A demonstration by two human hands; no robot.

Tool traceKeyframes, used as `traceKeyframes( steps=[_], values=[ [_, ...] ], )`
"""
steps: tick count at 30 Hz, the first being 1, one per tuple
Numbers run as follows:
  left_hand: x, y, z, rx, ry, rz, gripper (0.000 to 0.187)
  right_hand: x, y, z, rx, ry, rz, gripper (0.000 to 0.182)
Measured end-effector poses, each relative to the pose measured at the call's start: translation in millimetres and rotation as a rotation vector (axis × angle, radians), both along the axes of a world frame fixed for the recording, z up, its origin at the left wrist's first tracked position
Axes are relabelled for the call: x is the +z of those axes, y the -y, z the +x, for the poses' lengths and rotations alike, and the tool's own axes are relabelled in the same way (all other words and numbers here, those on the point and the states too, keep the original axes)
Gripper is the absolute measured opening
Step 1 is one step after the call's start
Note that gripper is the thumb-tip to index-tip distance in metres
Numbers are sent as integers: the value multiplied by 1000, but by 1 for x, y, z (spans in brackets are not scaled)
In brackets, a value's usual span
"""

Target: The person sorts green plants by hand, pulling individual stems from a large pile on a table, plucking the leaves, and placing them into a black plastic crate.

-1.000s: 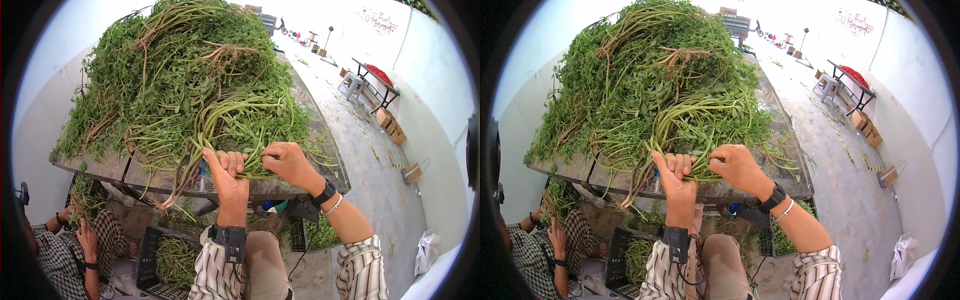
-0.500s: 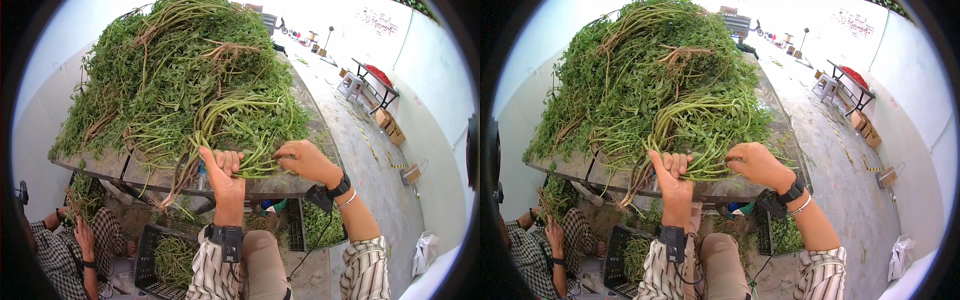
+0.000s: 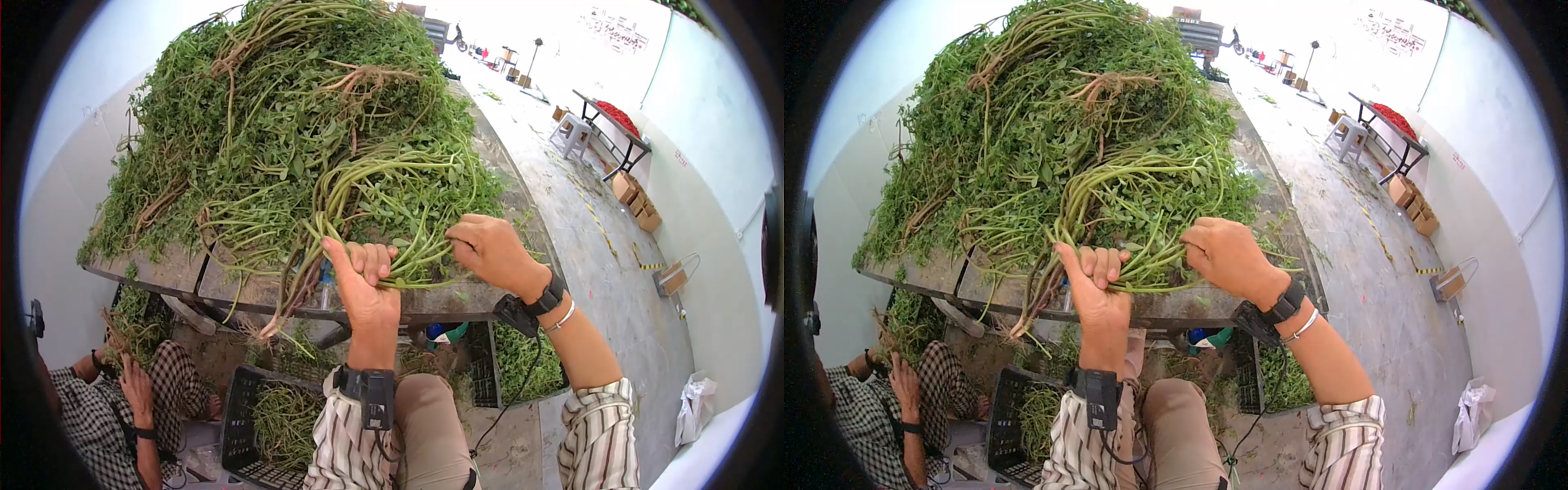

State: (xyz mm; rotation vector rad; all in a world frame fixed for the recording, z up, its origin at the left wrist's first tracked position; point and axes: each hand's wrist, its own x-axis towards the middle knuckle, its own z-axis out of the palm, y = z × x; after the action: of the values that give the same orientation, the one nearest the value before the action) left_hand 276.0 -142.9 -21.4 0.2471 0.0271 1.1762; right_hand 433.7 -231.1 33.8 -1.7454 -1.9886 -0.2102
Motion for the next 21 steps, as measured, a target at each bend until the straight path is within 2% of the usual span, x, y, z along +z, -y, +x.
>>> traceKeyframes(
  steps=[4,7,9,10,12,17,19,21],
  values=[
    [4,4,5,2,-13,-49,52,7,-12,-6,-82,-164,30,16],
    [2,4,6,3,7,-38,51,1,-20,-3,-80,-295,156,17],
    [0,3,3,8,17,-31,50,2,-23,2,-214,-473,218,17],
    [0,2,1,16,24,-37,50,4,-21,8,-215,-474,212,17],
    [-1,-1,-1,32,15,-24,50,12,-15,22,-296,-1090,133,17],
    [1,0,1,0,43,-36,50,29,-2,37,-321,-844,264,17],
    [-1,-1,1,-3,63,-11,50,36,2,35,-260,-488,410,17],
    [-2,-1,0,-5,66,-19,50,37,6,33,-262,-501,350,17]
  ],
)
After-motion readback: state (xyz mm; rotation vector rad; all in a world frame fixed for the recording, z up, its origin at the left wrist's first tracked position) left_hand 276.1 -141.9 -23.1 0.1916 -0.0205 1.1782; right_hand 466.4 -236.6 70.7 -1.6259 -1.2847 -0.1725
